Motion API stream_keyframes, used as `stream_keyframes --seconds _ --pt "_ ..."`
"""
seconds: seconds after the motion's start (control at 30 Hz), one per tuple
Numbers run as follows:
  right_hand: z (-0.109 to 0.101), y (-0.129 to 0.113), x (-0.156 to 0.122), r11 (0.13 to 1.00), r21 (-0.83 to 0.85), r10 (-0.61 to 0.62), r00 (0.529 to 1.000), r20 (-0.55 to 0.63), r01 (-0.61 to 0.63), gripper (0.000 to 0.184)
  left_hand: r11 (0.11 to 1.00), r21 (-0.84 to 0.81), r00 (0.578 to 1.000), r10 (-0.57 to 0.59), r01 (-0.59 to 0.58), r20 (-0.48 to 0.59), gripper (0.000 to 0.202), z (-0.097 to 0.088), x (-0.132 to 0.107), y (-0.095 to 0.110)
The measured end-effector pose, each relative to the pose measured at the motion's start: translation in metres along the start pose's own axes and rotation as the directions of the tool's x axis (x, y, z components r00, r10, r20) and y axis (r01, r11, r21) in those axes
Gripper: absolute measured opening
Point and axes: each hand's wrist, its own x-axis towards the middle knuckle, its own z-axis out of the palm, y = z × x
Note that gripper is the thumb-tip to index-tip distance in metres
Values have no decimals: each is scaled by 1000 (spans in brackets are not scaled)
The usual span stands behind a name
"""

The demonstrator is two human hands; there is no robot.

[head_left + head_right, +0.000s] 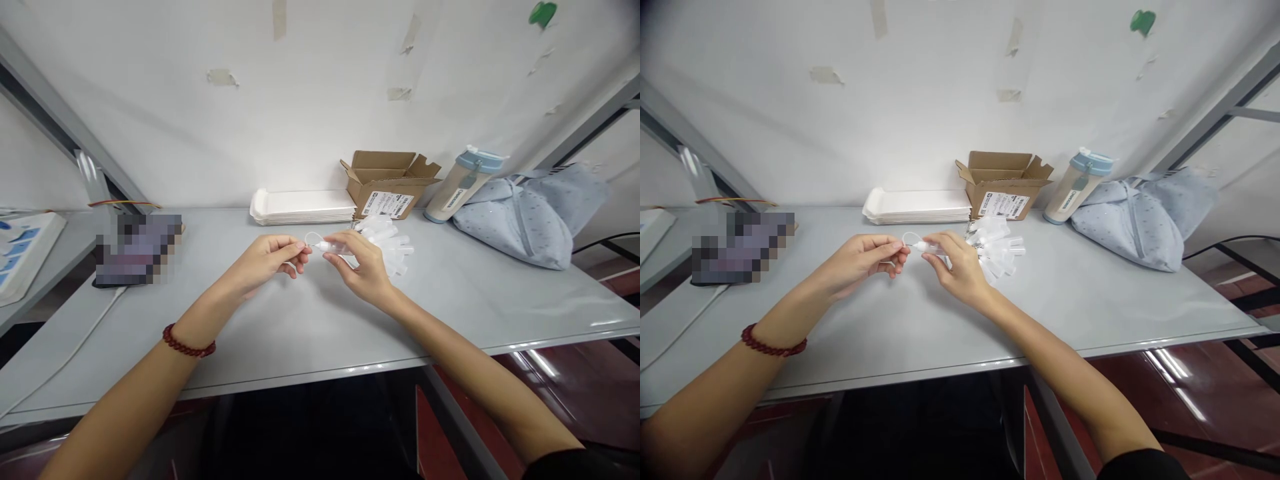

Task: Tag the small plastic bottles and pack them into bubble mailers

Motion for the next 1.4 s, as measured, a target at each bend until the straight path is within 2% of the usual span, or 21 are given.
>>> stream_keyframes --seconds 0.27,0.53,0.87,1.4 --pt "1 0 -1 1000 10 -21 1000 1 21 14 999 -29 1000 -24 24 1 23 0 0 1" --pt "1 1 -2 1000 7 16 999 40 -17 15 999 35 1000 -7 8 -26 23 1 0 1" --pt "7 9 -7 993 -72 -91 995 46 94 15 988 151 996 -10 23 -87 24 10 1 -3" --pt "13 14 -16 995 -74 -61 996 69 66 18 981 183 991 -44 66 -124 24 19 3 -10"
